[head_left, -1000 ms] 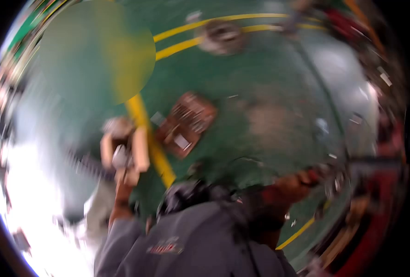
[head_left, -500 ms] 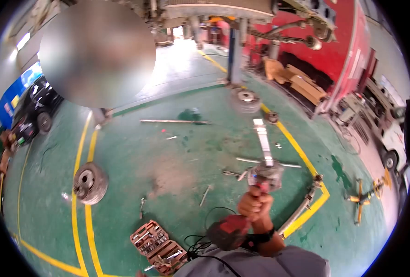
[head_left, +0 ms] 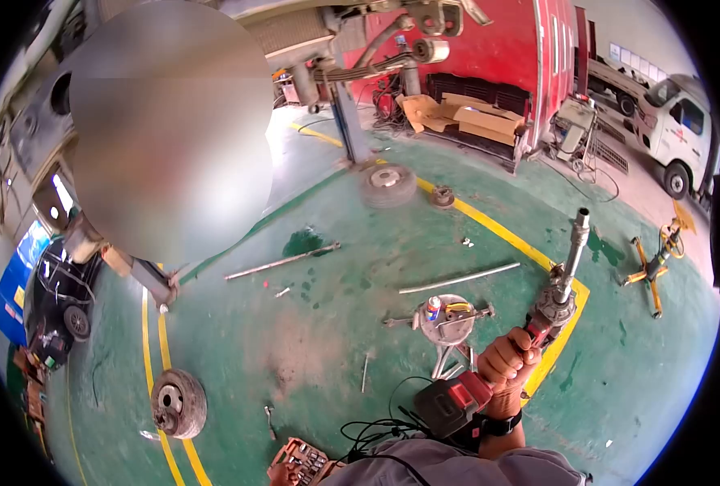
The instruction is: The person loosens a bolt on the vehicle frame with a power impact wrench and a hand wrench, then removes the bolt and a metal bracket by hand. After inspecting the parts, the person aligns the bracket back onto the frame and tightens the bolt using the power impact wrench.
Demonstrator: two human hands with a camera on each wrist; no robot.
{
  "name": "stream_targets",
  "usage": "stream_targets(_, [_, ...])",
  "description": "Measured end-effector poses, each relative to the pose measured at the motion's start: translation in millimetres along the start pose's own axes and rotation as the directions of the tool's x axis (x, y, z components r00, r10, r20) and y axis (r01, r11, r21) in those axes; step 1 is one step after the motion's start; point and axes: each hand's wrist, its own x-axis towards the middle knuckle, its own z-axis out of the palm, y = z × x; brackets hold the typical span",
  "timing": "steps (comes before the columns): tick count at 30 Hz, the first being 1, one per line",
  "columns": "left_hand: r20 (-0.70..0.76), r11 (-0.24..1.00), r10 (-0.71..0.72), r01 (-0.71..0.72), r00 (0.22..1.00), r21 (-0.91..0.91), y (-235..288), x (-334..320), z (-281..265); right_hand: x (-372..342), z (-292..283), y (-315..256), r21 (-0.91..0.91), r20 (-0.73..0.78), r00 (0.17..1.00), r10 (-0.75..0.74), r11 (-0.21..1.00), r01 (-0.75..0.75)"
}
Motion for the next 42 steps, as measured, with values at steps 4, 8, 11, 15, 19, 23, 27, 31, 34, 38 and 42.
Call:
stream_targets(4, [-0.046,0.998,0.061,-0.060,0.997,0.022,1,6,17,-10,-23,-28,0.019,0.011,0.996,-0.086,0.996,0.086])
stream_targets(8, [-0.107,0.995,0.100,-0.099,0.989,0.011,-9,-17,71,23,-26,-97,0.083,0.057,0.983,-0.176,0.982,0.171])
stream_targets(11, [-0.119,0.993,0.121,-0.120,0.986,0.010,-9,-14,94,31,-36,-123,0.144,0.000,0.979,-0.202,0.969,0.200])
stream_targets(15, [-0.126,0.990,0.138,-0.137,0.982,0.015,-8,-12,123,38,-51,-147,0.116,-0.001,0.978,-0.208,0.972,0.206])
stream_targets(19, [-0.134,0.990,0.137,-0.135,0.981,0.027,-3,-10,140,47,-53,-152,0.093,-0.028,0.983,-0.183,0.978,0.185])
stream_targets(23, [-0.148,0.988,0.152,-0.148,0.977,0.037,-1,-10,141,59,-60,-148,0.026,-0.054,0.988,-0.147,0.989,0.148])
stream_targets(27, [-0.162,0.985,0.170,-0.163,0.972,0.053,10,-12,140,84,-60,-139,-0.014,-0.031,0.994,-0.103,0.995,0.102])
stream_targets(31, [-0.163,0.983,0.179,-0.173,0.970,0.055,17,-7,140,102,-60,-127,-0.023,-0.031,0.996,-0.081,0.997,0.080])
stream_targets(34, [-0.149,0.983,0.179,-0.173,0.972,0.057,26,3,144,114,-58,-118,-0.032,-0.072,0.995,-0.062,0.998,0.060])
stream_targets(38, [-0.127,0.981,0.193,-0.186,0.973,0.061,40,15,147,127,-60,-104,-0.028,-0.061,0.997,-0.055,0.998,0.054])
stream_targets(42, [-0.092,0.969,0.245,-0.243,0.965,0.037,52,24,137,131,-61,-96,-0.020,-0.029,0.996,-0.079,0.997,0.078])
